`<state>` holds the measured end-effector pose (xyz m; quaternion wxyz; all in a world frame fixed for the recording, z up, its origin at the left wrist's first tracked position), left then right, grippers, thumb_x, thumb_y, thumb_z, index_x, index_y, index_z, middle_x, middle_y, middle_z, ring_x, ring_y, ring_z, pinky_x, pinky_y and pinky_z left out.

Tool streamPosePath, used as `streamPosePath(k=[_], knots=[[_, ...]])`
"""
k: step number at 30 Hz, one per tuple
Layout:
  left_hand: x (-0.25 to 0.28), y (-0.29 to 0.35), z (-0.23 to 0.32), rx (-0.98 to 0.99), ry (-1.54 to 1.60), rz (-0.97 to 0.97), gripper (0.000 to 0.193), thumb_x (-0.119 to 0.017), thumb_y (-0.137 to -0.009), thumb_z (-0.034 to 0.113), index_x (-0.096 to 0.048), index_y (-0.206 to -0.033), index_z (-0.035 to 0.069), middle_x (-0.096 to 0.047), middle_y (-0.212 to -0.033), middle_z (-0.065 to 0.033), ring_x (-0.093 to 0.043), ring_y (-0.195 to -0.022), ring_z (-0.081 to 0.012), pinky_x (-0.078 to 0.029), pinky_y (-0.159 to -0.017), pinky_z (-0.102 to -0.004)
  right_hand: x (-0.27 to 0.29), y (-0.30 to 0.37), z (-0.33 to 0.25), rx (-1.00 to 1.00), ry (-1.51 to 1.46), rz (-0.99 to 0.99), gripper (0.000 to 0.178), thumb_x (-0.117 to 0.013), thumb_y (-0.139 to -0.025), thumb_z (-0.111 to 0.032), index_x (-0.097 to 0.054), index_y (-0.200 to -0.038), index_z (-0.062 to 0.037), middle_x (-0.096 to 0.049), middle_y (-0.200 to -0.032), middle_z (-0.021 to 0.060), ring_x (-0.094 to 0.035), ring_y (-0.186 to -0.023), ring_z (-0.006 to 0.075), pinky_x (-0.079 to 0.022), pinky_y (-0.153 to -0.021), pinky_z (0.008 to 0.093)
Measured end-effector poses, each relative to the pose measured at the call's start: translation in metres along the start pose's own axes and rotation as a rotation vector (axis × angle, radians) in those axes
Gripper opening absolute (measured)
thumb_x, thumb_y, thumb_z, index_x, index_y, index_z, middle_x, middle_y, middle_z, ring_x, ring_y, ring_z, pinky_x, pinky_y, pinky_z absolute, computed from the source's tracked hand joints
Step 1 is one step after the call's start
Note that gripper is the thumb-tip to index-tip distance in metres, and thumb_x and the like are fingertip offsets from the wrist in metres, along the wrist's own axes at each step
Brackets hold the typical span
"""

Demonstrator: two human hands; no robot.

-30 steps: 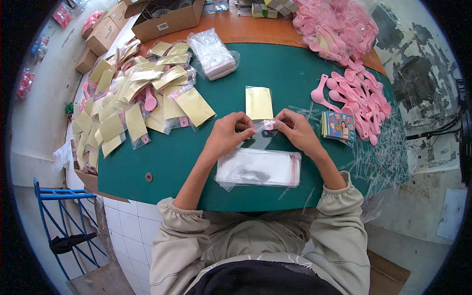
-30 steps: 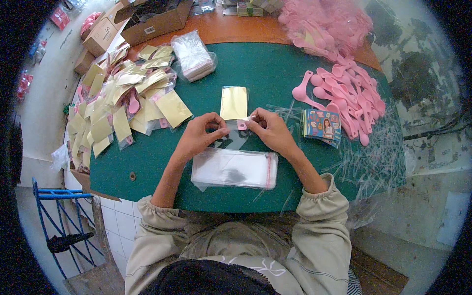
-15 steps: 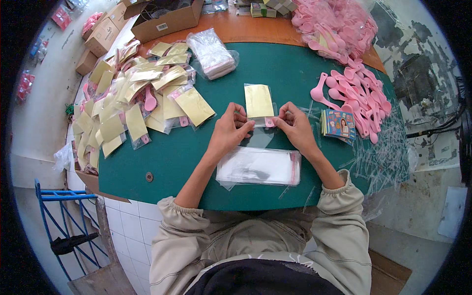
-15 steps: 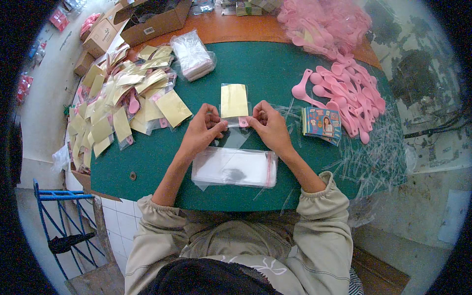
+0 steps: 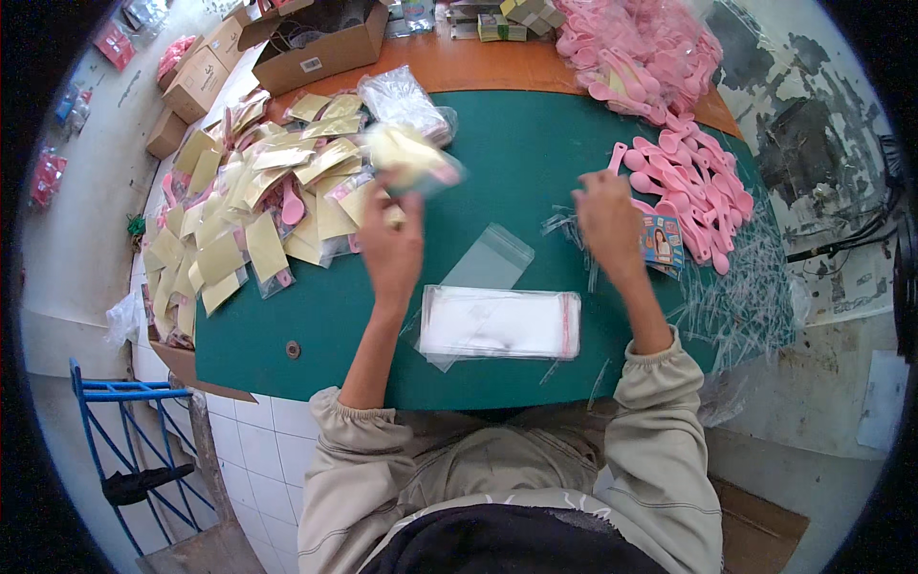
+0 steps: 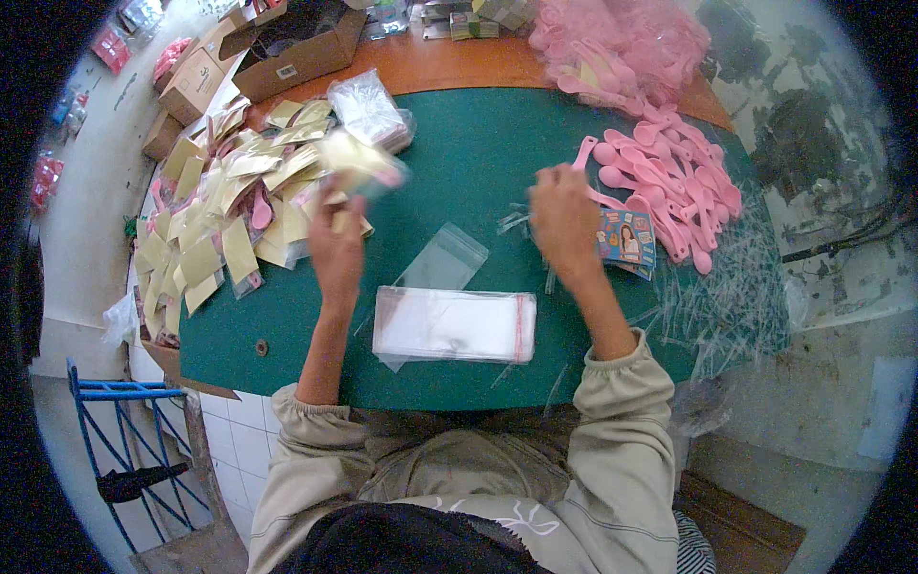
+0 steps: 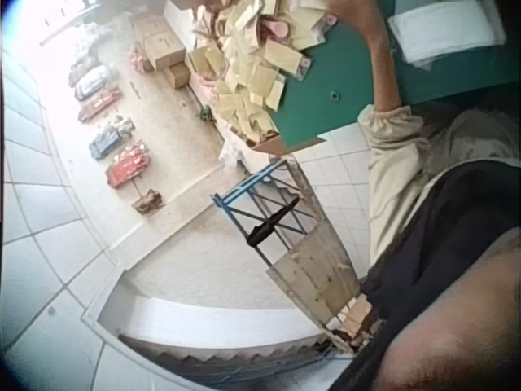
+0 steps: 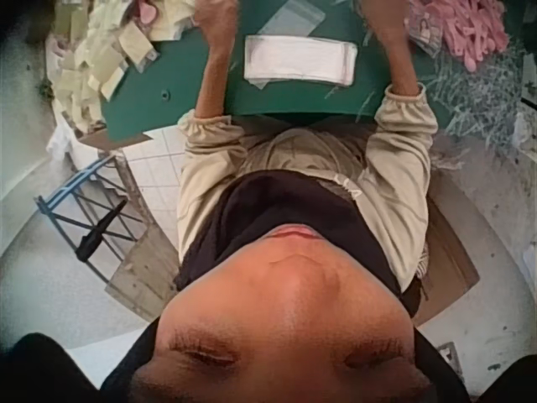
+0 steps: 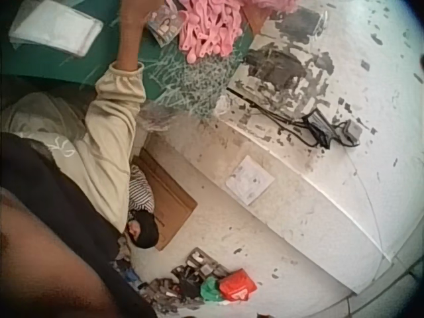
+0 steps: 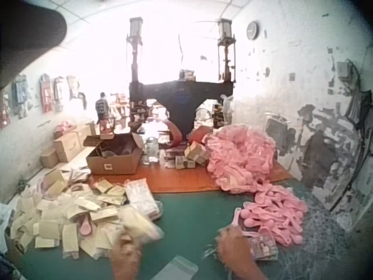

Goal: The person is placing a pink plastic spoon and a small card into individual plastic bags and sealing them with a yellow label.

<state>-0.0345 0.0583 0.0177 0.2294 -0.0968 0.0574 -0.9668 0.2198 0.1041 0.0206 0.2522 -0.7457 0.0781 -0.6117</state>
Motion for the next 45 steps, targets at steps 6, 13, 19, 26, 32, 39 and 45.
streamPosePath(k=[6, 13, 19, 26, 32, 39, 45], knots=[[-0.020, 0.011, 0.008, -0.280, -0.416, -0.278, 0.034, -0.061, -0.080, 0.017, -0.047, -0.107, 0.001, -0.050, -0.101, -0.0141, -0.056, -0.078, -0.0231, -0.047, -0.069, -0.0305, -0.003, -0.012, 0.042, -0.181, 0.353, -0.268, 0.013, -0.055, -0.072, -0.004, -0.063, -0.083, -0.0011, -0.061, -0.087, 0.0145, -0.056, -0.089, 0.0298, -0.050, -0.067, 0.0397], [-0.042, 0.034, -0.018, -0.243, -0.430, -0.501, 0.032, -0.067, -0.072, 0.013, -0.054, -0.099, 0.001, -0.054, -0.084, -0.0114, -0.057, -0.080, -0.0209, -0.046, -0.069, -0.0313, -0.016, -0.015, 0.042, -0.083, 0.327, -0.208, 0.016, -0.058, -0.068, -0.001, -0.061, -0.084, -0.0012, -0.059, -0.091, 0.0161, -0.054, -0.091, 0.0316, -0.048, -0.071, 0.0396], [-0.051, 0.032, -0.006, -0.400, -0.441, -0.549, 0.020, -0.060, -0.076, 0.005, -0.056, -0.096, 0.002, -0.057, -0.083, -0.0107, -0.059, -0.076, -0.0185, -0.046, -0.067, -0.0281, -0.010, -0.016, 0.038, 0.085, 0.034, -0.023, 0.018, -0.056, -0.069, -0.002, -0.050, -0.087, -0.0023, -0.053, -0.078, 0.0138, -0.051, -0.085, 0.0332, -0.044, -0.068, 0.0416], [-0.049, 0.024, -0.020, 0.075, -0.048, -0.703, 0.026, -0.053, -0.087, 0.009, -0.046, -0.110, 0.001, -0.065, -0.090, -0.0114, -0.060, -0.084, -0.0112, -0.047, -0.073, -0.0236, 0.015, -0.023, 0.016, -0.292, -0.754, -0.210, 0.020, -0.058, -0.075, -0.007, -0.050, -0.093, -0.0039, -0.055, -0.087, 0.0141, -0.050, -0.082, 0.0275, -0.043, -0.066, 0.0368], [-0.050, 0.023, -0.016, 0.174, 0.194, -0.800, 0.032, -0.056, -0.085, 0.010, -0.045, -0.114, 0.000, -0.065, -0.091, -0.0126, -0.060, -0.081, -0.0116, -0.047, -0.074, -0.0233, 0.014, -0.002, -0.029, 0.329, -0.417, -0.233, 0.038, -0.060, -0.074, -0.009, -0.057, -0.112, -0.0143, -0.054, -0.087, 0.0115, -0.045, -0.083, 0.0277, -0.041, -0.074, 0.0338], [-0.048, 0.023, -0.021, 0.228, 0.140, -0.827, 0.036, -0.058, -0.085, 0.012, -0.046, -0.115, -0.002, -0.064, -0.088, -0.0099, -0.059, -0.081, -0.0100, -0.047, -0.073, -0.0228, 0.021, 0.002, -0.049, 0.279, -0.779, -0.483, 0.044, -0.066, -0.067, -0.003, -0.057, -0.109, -0.0122, -0.057, -0.083, 0.0074, -0.046, -0.080, 0.0255, -0.041, -0.073, 0.0336], [-0.048, 0.024, -0.020, 0.181, 0.055, -0.838, 0.034, -0.058, -0.084, 0.013, -0.049, -0.114, -0.002, -0.064, -0.087, -0.0082, -0.058, -0.080, -0.0092, -0.046, -0.072, -0.0217, 0.020, 0.007, -0.051, 0.360, -0.783, -0.549, 0.040, -0.069, -0.064, -0.004, -0.057, -0.102, -0.0104, -0.059, -0.081, 0.0057, -0.047, -0.079, 0.0239, -0.041, -0.071, 0.0325]])
Point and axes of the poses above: each hand's wrist, its own y-axis away from the middle knuckle, its own x-axis out of the back of the hand, z = x × y, the point moved 6 cm from there along -y, towards the middle knuckle
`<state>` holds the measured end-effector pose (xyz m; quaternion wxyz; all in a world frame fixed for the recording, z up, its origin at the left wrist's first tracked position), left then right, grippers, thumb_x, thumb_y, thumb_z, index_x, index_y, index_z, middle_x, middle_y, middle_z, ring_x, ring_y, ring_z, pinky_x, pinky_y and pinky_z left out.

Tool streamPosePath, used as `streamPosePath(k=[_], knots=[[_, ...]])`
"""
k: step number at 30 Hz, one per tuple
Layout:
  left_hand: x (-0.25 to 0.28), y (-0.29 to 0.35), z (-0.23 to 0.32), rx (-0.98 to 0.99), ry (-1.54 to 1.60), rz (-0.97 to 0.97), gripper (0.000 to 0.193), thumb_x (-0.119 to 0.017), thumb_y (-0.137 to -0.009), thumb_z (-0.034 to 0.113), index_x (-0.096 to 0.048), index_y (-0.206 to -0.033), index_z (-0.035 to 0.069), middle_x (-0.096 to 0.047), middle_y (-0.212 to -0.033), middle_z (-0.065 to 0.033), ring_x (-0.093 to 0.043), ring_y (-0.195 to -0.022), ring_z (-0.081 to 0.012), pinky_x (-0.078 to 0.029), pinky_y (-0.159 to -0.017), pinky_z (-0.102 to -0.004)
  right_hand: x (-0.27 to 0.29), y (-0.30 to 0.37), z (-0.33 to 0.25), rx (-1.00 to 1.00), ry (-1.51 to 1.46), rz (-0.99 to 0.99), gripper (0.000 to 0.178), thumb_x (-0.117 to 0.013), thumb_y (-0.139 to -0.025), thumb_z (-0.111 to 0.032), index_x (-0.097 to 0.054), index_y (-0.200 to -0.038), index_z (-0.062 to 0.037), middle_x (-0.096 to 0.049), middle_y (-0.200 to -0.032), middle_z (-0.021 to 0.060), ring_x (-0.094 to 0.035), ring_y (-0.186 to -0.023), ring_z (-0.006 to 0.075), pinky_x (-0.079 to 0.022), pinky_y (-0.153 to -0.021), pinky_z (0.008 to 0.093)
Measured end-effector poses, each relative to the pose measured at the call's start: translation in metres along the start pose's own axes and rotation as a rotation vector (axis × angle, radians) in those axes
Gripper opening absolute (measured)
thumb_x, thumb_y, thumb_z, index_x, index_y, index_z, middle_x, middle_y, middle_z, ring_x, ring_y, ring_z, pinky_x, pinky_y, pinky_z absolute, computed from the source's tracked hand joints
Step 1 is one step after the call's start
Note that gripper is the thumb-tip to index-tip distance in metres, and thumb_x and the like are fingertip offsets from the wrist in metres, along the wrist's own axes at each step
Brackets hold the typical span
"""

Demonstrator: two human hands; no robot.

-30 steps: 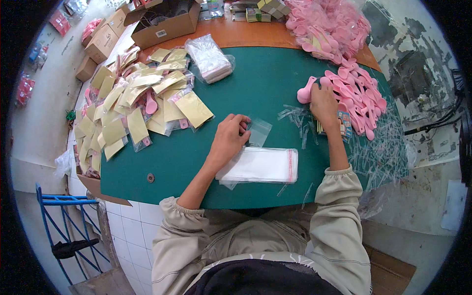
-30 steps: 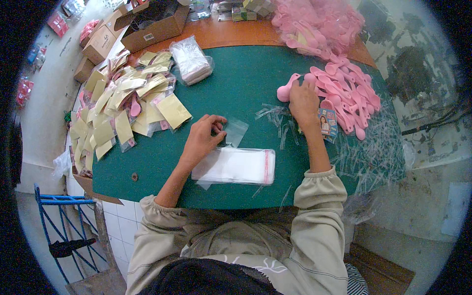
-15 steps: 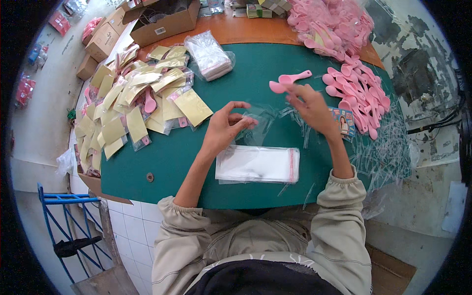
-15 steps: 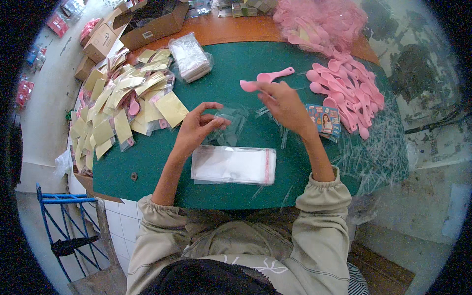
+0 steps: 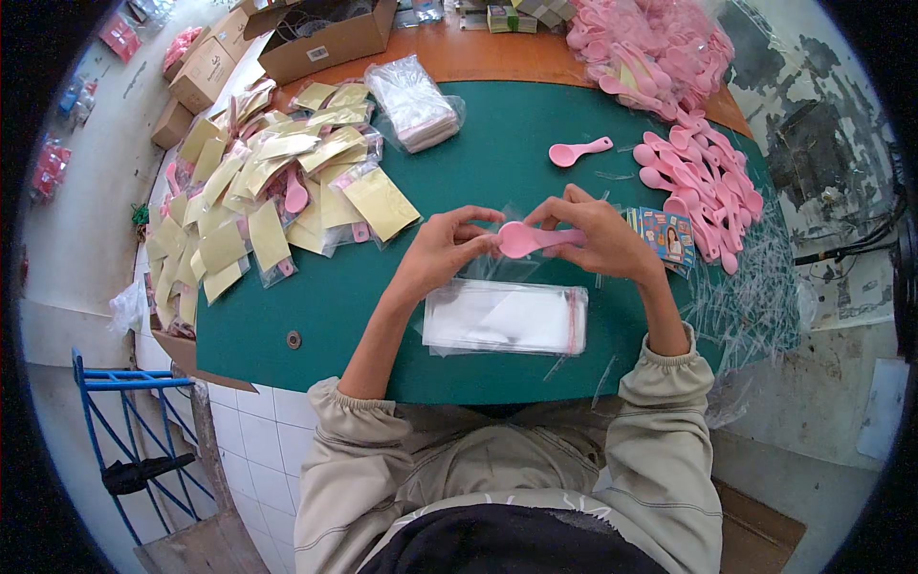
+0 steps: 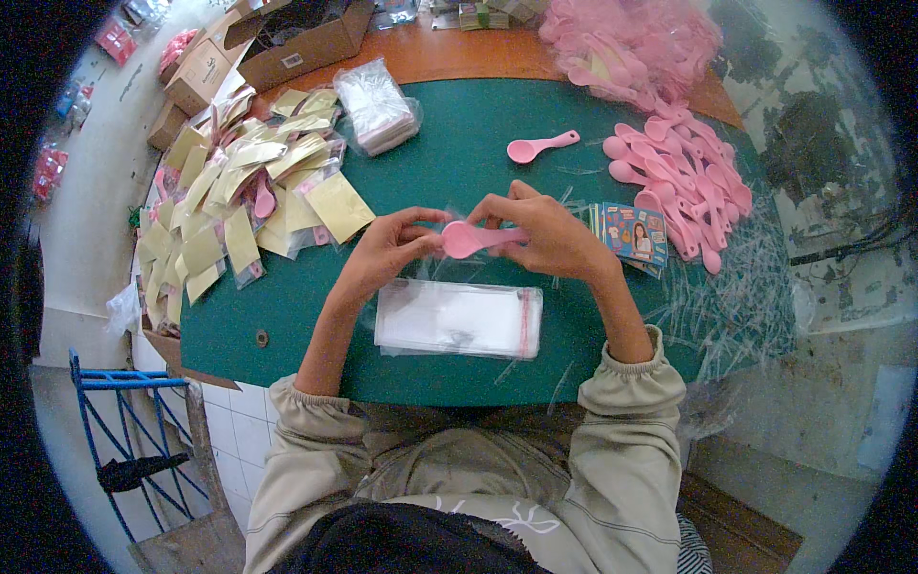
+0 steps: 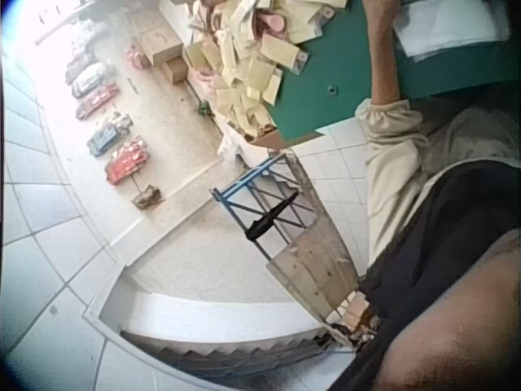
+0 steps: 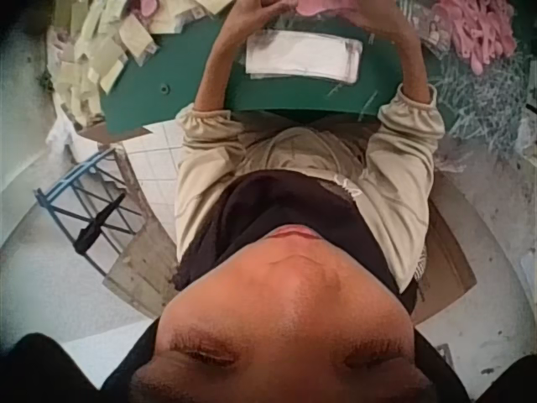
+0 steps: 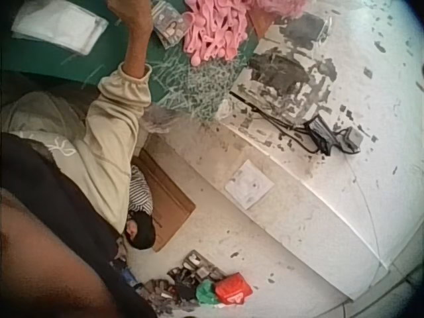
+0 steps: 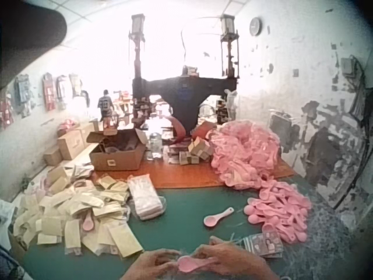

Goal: The person is placing a pink plastic spoon and a small card into individual plastic bags and sealing them with a yellow label.

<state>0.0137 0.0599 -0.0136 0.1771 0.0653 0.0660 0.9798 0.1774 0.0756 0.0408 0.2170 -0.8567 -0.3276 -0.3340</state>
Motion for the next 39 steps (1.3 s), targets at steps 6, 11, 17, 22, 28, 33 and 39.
streamPosePath(k=[6, 11, 17, 22, 28, 33, 39], knots=[[-0.010, -0.001, -0.004, 0.015, 0.007, -0.134, 0.028, -0.057, -0.084, 0.010, -0.053, -0.108, -0.003, -0.063, -0.091, -0.0078, -0.058, -0.080, -0.0088, -0.046, -0.070, -0.0203, -0.005, 0.003, -0.008, 0.239, 0.126, -0.047, 0.034, -0.067, -0.069, -0.009, -0.058, -0.102, -0.0105, -0.061, -0.081, 0.0056, -0.051, -0.075, 0.0204, -0.042, -0.066, 0.0311], [0.007, 0.000, 0.001, -0.017, 0.128, 0.053, 0.025, -0.057, -0.084, 0.009, -0.055, -0.106, -0.002, -0.063, -0.092, -0.0084, -0.058, -0.081, -0.0091, -0.047, -0.070, -0.0198, 0.006, 0.008, 0.025, -0.194, -0.331, 0.036, 0.024, -0.059, -0.081, -0.012, -0.055, -0.104, -0.0043, -0.059, -0.080, 0.0023, -0.051, -0.070, 0.0070, -0.039, -0.061, 0.0206], [0.011, -0.002, 0.004, -0.072, 0.114, 0.171, 0.028, -0.056, -0.084, 0.010, -0.053, -0.109, -0.001, -0.064, -0.090, -0.0074, -0.058, -0.079, -0.0086, -0.046, -0.069, -0.0195, 0.000, 0.007, 0.038, -0.270, -0.549, 0.334, 0.022, -0.059, -0.083, -0.012, -0.053, -0.101, -0.0019, -0.058, -0.080, 0.0015, -0.051, -0.072, 0.0062, -0.039, -0.062, 0.0187], [-0.009, 0.000, 0.004, 0.002, 0.082, -0.020, 0.032, -0.056, -0.085, 0.010, -0.051, -0.114, -0.001, -0.063, -0.089, -0.0065, -0.058, -0.079, -0.0093, -0.046, -0.070, -0.0203, -0.008, 0.005, 0.032, -0.247, -0.648, 0.471, 0.018, -0.063, -0.080, -0.014, -0.054, -0.090, -0.0019, -0.058, -0.077, 0.0005, -0.049, -0.067, 0.0055, -0.039, -0.059, 0.0187], [-0.002, 0.001, 0.000, 0.020, 0.158, 0.050, 0.039, -0.049, -0.090, 0.027, -0.050, -0.114, -0.003, -0.063, -0.090, -0.0084, -0.060, -0.079, -0.0123, -0.049, -0.071, -0.0226, -0.012, 0.004, 0.023, -0.208, -0.487, 0.471, 0.016, -0.065, -0.078, -0.015, -0.056, -0.083, -0.0033, -0.056, -0.071, -0.0026, -0.039, -0.057, 0.0027, -0.031, -0.049, 0.0187], [-0.015, 0.010, 0.002, 0.150, 0.350, -0.278, 0.040, -0.045, -0.092, 0.030, -0.053, -0.108, -0.006, -0.063, -0.093, -0.0131, -0.062, -0.080, -0.0168, -0.051, -0.072, -0.0271, -0.013, 0.004, 0.022, -0.164, -0.493, 0.470, 0.017, -0.058, -0.084, -0.020, -0.060, -0.085, -0.0033, -0.058, -0.075, -0.0010, -0.047, -0.064, 0.0045, -0.035, -0.055, 0.0193], [-0.018, 0.004, 0.001, 0.043, 0.288, -0.202, 0.040, -0.044, -0.092, 0.029, -0.054, -0.106, -0.007, -0.062, -0.095, -0.0133, -0.061, -0.081, -0.0153, -0.051, -0.071, -0.0254, -0.019, 0.004, -0.007, 0.184, -0.409, 0.338, 0.032, -0.044, -0.091, -0.027, -0.064, -0.088, -0.0022, -0.058, -0.087, 0.0081, -0.054, -0.084, 0.0166, -0.042, -0.074, 0.0289]])
Point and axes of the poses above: each hand's wrist, its own y-axis away from the middle knuckle, its own x-axis out of the back of the hand, z = x × y, the point moved 6 cm from there along -y, towards the middle knuckle
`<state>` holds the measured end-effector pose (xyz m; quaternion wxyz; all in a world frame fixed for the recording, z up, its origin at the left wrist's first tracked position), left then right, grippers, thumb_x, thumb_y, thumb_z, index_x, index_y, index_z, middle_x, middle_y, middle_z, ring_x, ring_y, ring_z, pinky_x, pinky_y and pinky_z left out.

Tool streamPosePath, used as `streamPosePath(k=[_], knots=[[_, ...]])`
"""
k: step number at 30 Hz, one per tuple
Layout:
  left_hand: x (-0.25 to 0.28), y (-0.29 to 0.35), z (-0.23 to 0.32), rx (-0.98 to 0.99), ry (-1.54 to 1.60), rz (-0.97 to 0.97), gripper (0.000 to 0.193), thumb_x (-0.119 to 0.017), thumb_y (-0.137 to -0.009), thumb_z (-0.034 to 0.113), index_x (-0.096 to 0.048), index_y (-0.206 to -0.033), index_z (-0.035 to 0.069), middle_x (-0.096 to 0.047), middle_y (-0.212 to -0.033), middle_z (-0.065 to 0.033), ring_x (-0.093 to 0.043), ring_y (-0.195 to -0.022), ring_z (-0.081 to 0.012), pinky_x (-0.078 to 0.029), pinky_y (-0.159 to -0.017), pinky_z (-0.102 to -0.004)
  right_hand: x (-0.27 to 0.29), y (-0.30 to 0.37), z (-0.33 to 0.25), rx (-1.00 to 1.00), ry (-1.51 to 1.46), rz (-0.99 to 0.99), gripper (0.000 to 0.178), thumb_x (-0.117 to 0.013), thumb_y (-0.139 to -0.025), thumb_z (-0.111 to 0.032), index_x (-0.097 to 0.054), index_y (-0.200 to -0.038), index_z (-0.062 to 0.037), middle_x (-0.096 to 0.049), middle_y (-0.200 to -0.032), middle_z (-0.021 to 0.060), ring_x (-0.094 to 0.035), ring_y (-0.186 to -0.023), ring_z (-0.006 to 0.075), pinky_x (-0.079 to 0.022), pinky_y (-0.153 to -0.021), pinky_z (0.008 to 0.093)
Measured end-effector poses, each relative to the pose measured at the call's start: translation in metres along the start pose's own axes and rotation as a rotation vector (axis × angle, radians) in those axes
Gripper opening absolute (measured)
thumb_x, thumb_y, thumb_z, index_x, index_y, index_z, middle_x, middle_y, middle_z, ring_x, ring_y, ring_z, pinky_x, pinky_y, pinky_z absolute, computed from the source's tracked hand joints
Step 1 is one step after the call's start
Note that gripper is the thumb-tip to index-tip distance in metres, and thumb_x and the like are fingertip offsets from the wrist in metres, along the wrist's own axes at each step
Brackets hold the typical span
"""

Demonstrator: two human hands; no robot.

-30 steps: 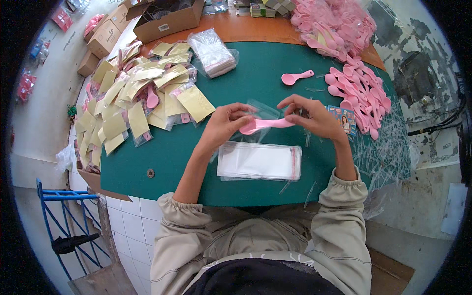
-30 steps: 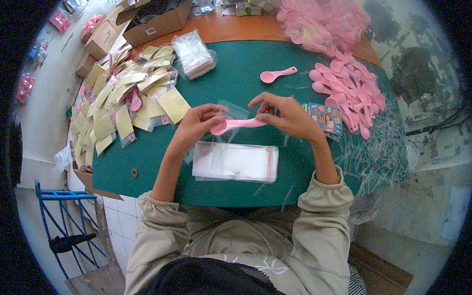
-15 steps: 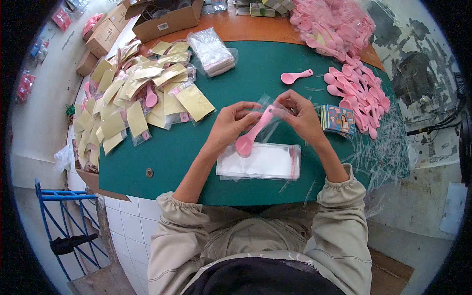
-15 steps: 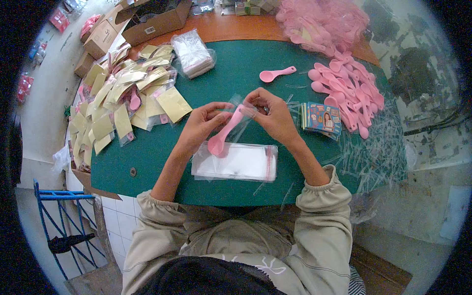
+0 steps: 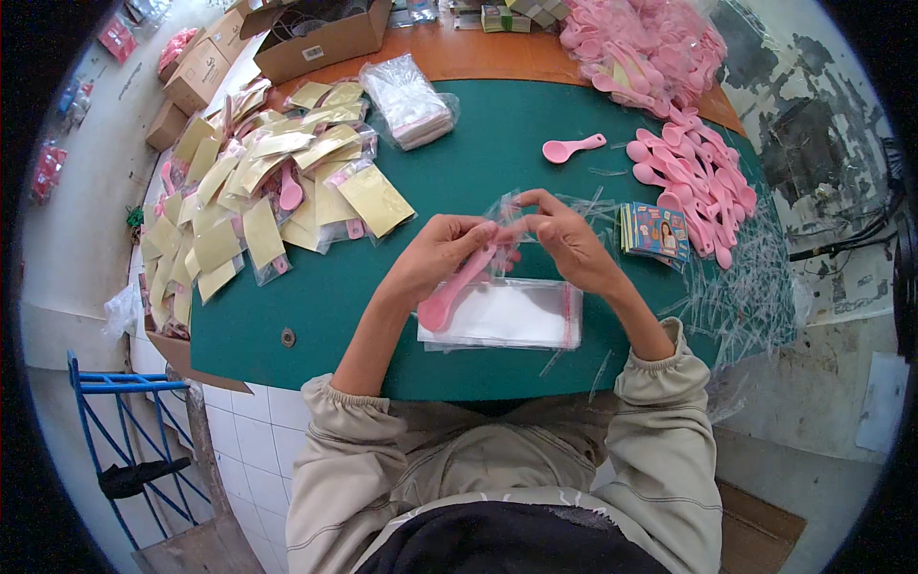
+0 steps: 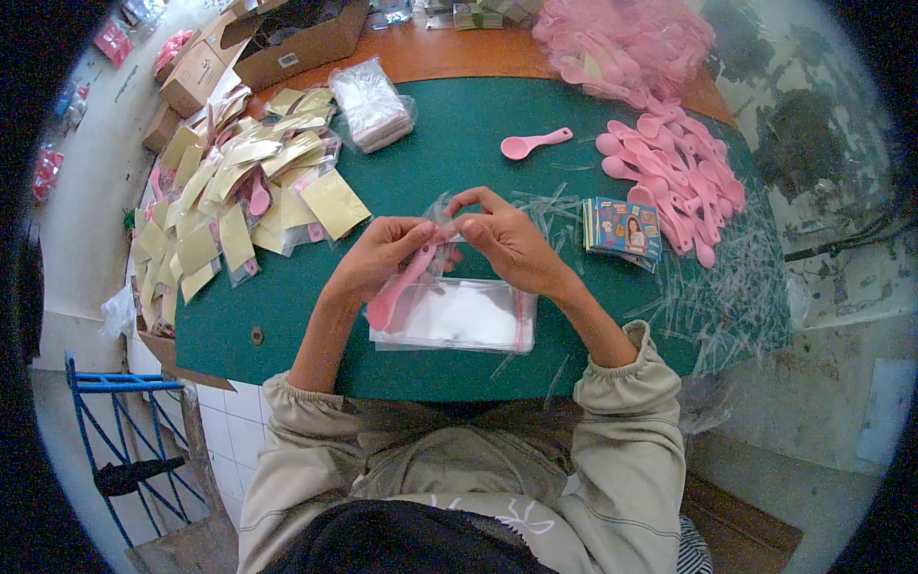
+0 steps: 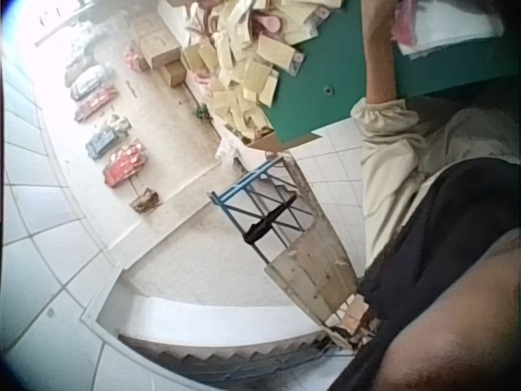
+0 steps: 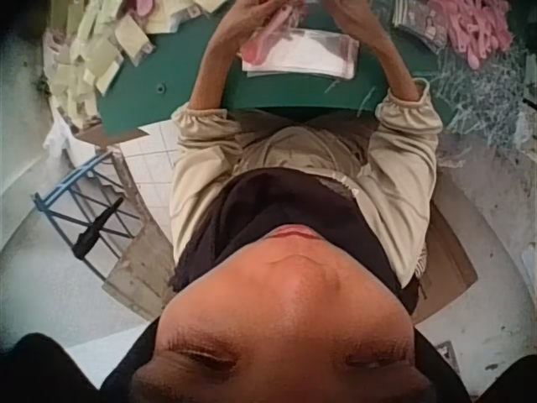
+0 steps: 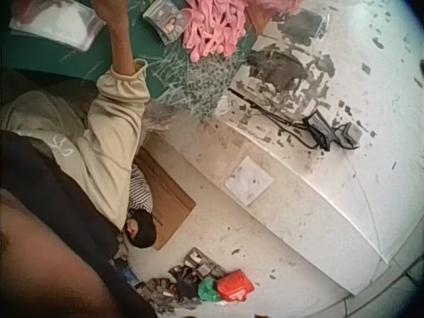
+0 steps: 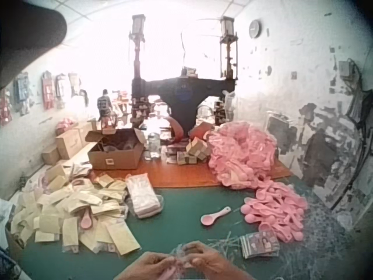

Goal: The person is placing a pink plastic spoon and a small card into individual plastic bags and sealing them with a yellow label.

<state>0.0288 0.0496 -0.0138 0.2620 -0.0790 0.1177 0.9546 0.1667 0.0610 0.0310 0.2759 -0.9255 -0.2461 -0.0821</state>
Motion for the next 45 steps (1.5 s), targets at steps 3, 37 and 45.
streamPosePath(k=[3, 37, 45], knots=[[-0.005, 0.001, 0.007, -0.017, 0.051, 0.008, 0.038, -0.043, -0.092, 0.029, -0.054, -0.107, -0.006, -0.062, -0.096, -0.0129, -0.060, -0.083, -0.0144, -0.050, -0.071, -0.0252, 0.024, -0.005, -0.013, -0.096, 0.186, -0.102, 0.033, -0.045, -0.090, -0.030, -0.063, -0.091, -0.0018, -0.057, -0.090, 0.0097, -0.053, -0.087, 0.0189, -0.041, -0.078, 0.0300], [-0.010, 0.004, -0.002, 0.070, -0.462, -0.108, 0.029, -0.048, -0.091, 0.022, -0.059, -0.100, -0.003, -0.057, -0.078, 0.0032, -0.043, -0.063, -0.0017, -0.039, -0.053, -0.0191, 0.022, 0.012, 0.008, -0.417, 0.150, -0.278, 0.015, -0.061, -0.081, -0.013, -0.055, -0.085, -0.0008, -0.050, -0.065, -0.0002, -0.042, -0.060, 0.0052, -0.035, -0.053, 0.0210], [-0.010, 0.008, 0.005, 0.078, -0.529, 0.019, 0.057, -0.056, -0.087, 0.021, -0.028, -0.134, 0.005, -0.060, -0.075, -0.0006, -0.049, -0.066, -0.0049, -0.042, -0.059, -0.0215, -0.010, 0.021, 0.032, -0.468, -0.068, -0.314, 0.025, -0.069, -0.072, -0.018, -0.054, -0.083, -0.0015, -0.053, -0.064, 0.0017, -0.047, -0.058, 0.0069, -0.040, -0.054, 0.0262]])
Point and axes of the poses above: each hand's wrist, its own y-axis away from the middle knuckle, its own x-axis out of the back of the hand, z = x × y, the point moved 6 cm from there along -y, towards the middle knuckle
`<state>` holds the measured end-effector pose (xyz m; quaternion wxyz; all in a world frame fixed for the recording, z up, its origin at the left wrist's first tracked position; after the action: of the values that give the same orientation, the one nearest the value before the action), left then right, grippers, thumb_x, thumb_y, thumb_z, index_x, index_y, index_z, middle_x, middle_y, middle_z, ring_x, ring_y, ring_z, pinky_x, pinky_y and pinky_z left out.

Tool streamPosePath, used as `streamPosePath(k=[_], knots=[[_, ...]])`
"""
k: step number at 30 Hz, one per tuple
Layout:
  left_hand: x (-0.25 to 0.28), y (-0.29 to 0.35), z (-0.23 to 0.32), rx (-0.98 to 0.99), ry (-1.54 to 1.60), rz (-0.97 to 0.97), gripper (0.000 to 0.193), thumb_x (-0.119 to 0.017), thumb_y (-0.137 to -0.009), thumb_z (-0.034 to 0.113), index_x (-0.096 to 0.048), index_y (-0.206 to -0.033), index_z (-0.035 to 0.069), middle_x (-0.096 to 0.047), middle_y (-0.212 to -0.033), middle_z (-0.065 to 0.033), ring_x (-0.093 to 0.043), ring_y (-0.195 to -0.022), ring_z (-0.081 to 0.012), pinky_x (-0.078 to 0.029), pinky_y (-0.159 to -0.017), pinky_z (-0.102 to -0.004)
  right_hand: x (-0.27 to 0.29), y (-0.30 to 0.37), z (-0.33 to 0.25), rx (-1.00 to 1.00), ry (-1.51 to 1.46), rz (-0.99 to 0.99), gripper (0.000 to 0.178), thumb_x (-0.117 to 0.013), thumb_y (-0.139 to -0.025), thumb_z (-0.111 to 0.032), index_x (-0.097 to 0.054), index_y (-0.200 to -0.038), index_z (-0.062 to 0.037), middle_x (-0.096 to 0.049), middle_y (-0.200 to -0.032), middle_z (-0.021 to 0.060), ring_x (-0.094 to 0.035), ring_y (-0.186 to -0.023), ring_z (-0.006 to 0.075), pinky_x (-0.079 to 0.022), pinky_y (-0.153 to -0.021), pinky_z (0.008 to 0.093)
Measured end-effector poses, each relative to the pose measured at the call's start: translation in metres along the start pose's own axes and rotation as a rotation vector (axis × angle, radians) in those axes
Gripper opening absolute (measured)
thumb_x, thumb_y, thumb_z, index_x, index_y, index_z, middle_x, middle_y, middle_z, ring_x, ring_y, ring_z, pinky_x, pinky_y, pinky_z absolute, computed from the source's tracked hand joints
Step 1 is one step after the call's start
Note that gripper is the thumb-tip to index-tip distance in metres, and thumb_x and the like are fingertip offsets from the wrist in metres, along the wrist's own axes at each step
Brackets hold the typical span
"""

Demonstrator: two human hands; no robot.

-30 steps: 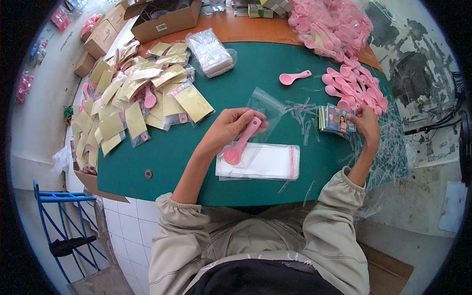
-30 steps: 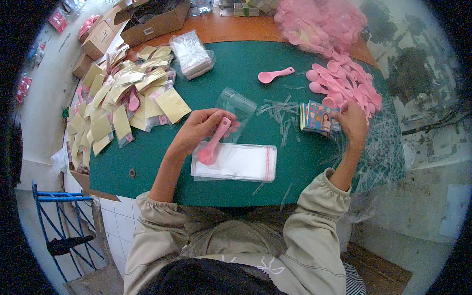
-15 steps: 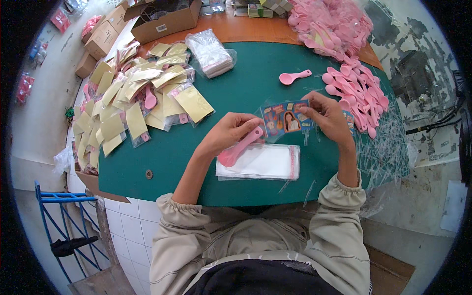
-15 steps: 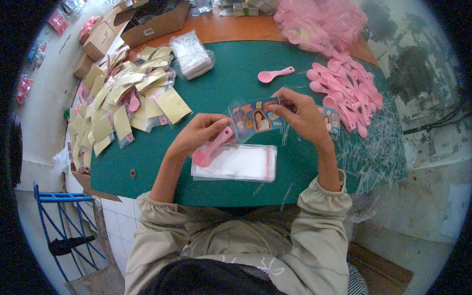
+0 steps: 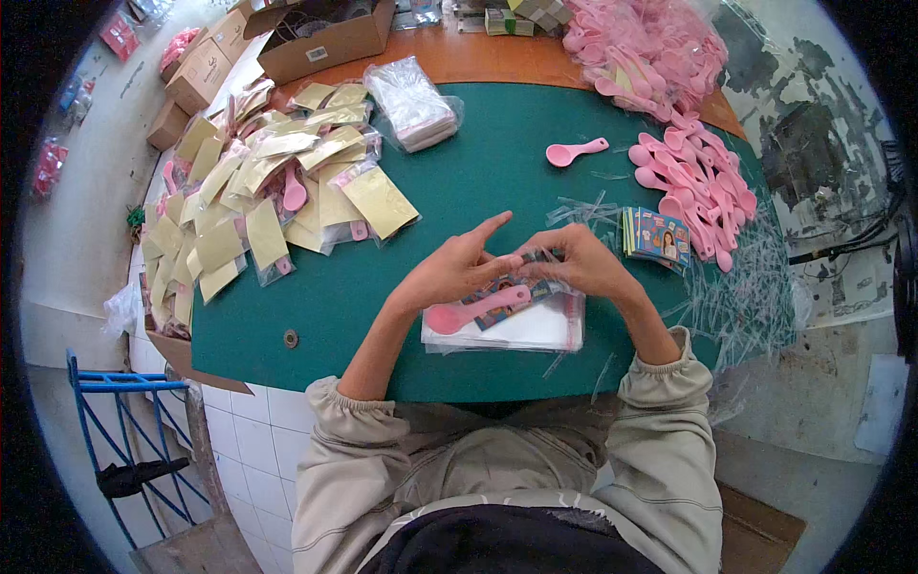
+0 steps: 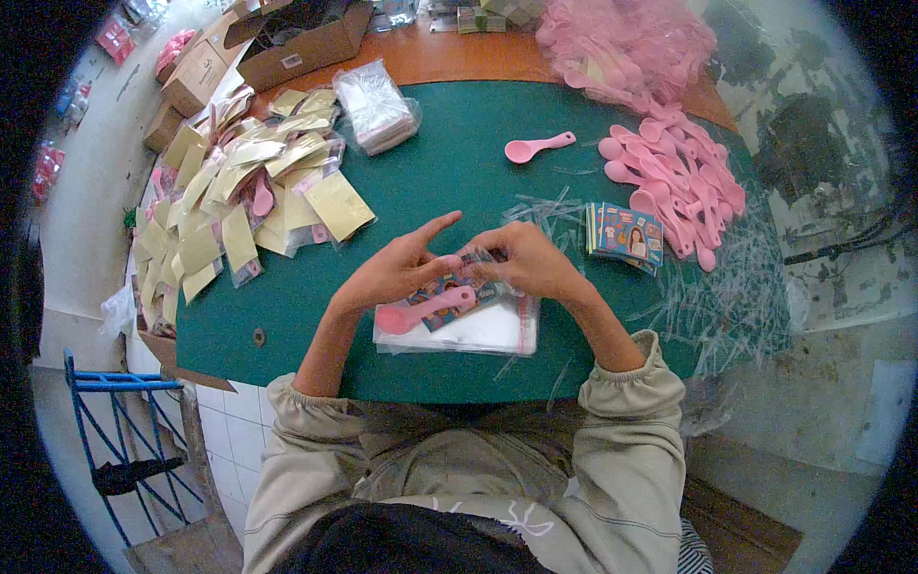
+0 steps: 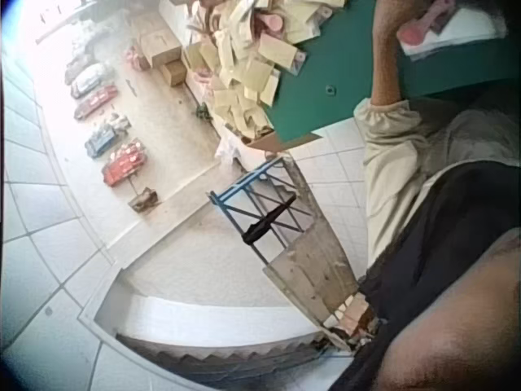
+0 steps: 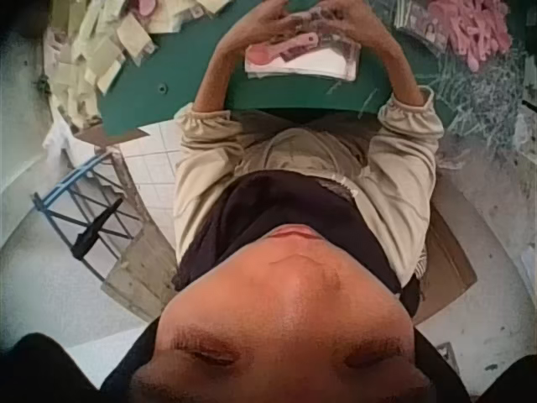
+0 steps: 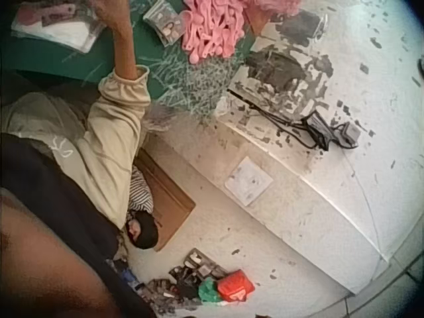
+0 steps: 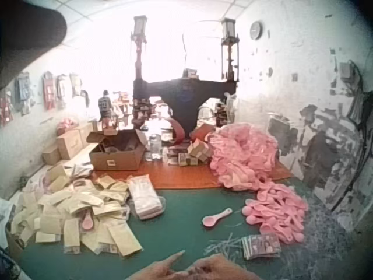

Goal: The person is placing a pink plastic spoon and a small card into individual plastic bags and sealing them with a yellow label.

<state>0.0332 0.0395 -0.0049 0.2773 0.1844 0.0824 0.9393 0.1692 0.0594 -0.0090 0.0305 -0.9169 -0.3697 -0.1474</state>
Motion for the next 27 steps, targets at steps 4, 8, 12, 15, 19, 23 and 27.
streamPosePath(k=[4, 8, 12, 15, 19, 23, 27], knots=[[0.015, 0.008, 0.002, -0.115, 0.014, -0.071, 0.061, -0.060, -0.083, 0.017, -0.028, -0.134, 0.007, -0.060, -0.077, -0.0025, -0.052, -0.072, -0.0064, -0.044, -0.063, -0.0224, 0.022, 0.001, -0.006, 0.022, 0.058, 0.139, 0.023, -0.069, -0.072, -0.017, -0.053, -0.077, -0.0014, -0.052, -0.066, -0.0012, -0.047, -0.058, 0.0053, -0.041, -0.054, 0.0264], [0.033, 0.011, 0.002, -0.214, 0.097, -0.062, 0.063, -0.066, -0.077, 0.010, -0.033, -0.131, 0.008, -0.060, -0.087, -0.0060, -0.053, -0.077, -0.0091, -0.044, -0.068, -0.0229, 0.038, 0.005, -0.011, -0.056, -0.139, 0.234, 0.021, -0.070, -0.071, -0.011, -0.051, -0.065, -0.0046, -0.055, -0.072, -0.0009, -0.046, -0.061, 0.0055, -0.037, -0.056, 0.0203], [0.036, 0.009, 0.003, -0.185, 0.111, -0.034, 0.057, -0.065, -0.077, 0.012, -0.036, -0.126, 0.007, -0.060, -0.088, -0.0083, -0.055, -0.075, -0.0107, -0.047, -0.072, -0.0238, 0.040, 0.006, -0.010, -0.091, -0.012, 0.147, 0.020, -0.069, -0.073, -0.016, -0.055, -0.072, -0.0024, -0.053, -0.068, -0.0020, -0.047, -0.065, 0.0066, -0.038, -0.059, 0.0214], [0.034, 0.006, 0.001, -0.182, 0.166, 0.020, 0.048, -0.060, -0.082, 0.016, -0.039, -0.124, 0.006, -0.058, -0.094, -0.0106, -0.057, -0.080, -0.0132, -0.049, -0.074, -0.0264, 0.043, 0.007, 0.002, -0.084, -0.073, 0.212, 0.019, -0.068, -0.073, -0.016, -0.058, -0.077, -0.0012, -0.054, -0.067, -0.0012, -0.048, -0.064, 0.0070, -0.039, -0.060, 0.0231], [0.039, -0.003, -0.018, 0.055, 0.202, 0.239, 0.041, -0.044, -0.092, 0.028, -0.036, -0.126, 0.004, -0.057, -0.103, -0.0109, -0.058, -0.088, -0.0179, -0.050, -0.073, -0.0302, 0.055, 0.014, -0.009, -0.071, 0.083, 0.609, 0.023, -0.069, -0.071, -0.018, -0.061, -0.086, -0.0019, -0.056, -0.069, 0.0006, -0.050, -0.069, 0.0087, -0.041, -0.066, 0.0269], [-0.008, -0.009, -0.016, 0.067, 0.824, -0.037, 0.038, -0.038, -0.094, 0.024, -0.035, -0.124, 0.000, -0.052, -0.111, -0.0111, -0.057, -0.096, -0.0198, -0.052, -0.078, -0.0349, 0.006, 0.003, -0.044, 0.354, 0.435, 0.267, 0.033, -0.067, -0.070, -0.016, -0.060, -0.100, -0.0060, -0.061, -0.085, 0.0047, -0.049, -0.080, 0.0144, -0.039, -0.073, 0.0291], [0.004, -0.012, -0.019, 0.042, 0.789, 0.151, 0.034, -0.038, -0.094, 0.016, -0.036, -0.124, 0.001, -0.053, -0.110, -0.0116, -0.057, -0.098, -0.0211, -0.053, -0.077, -0.0333, 0.032, 0.003, -0.022, 0.146, 0.231, 0.440, 0.052, -0.067, -0.072, -0.018, -0.045, -0.118, -0.0059, -0.059, -0.083, 0.0044, -0.041, -0.063, 0.0047, -0.033, -0.054, 0.0194]])
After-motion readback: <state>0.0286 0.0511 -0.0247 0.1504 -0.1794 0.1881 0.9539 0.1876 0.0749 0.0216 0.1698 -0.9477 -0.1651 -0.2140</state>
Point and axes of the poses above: each hand's wrist, its own y-axis away from the middle knuckle, its own x-axis out of the back of the hand, z = x × y, the point moved 6 cm from there along -y, towards the middle knuckle
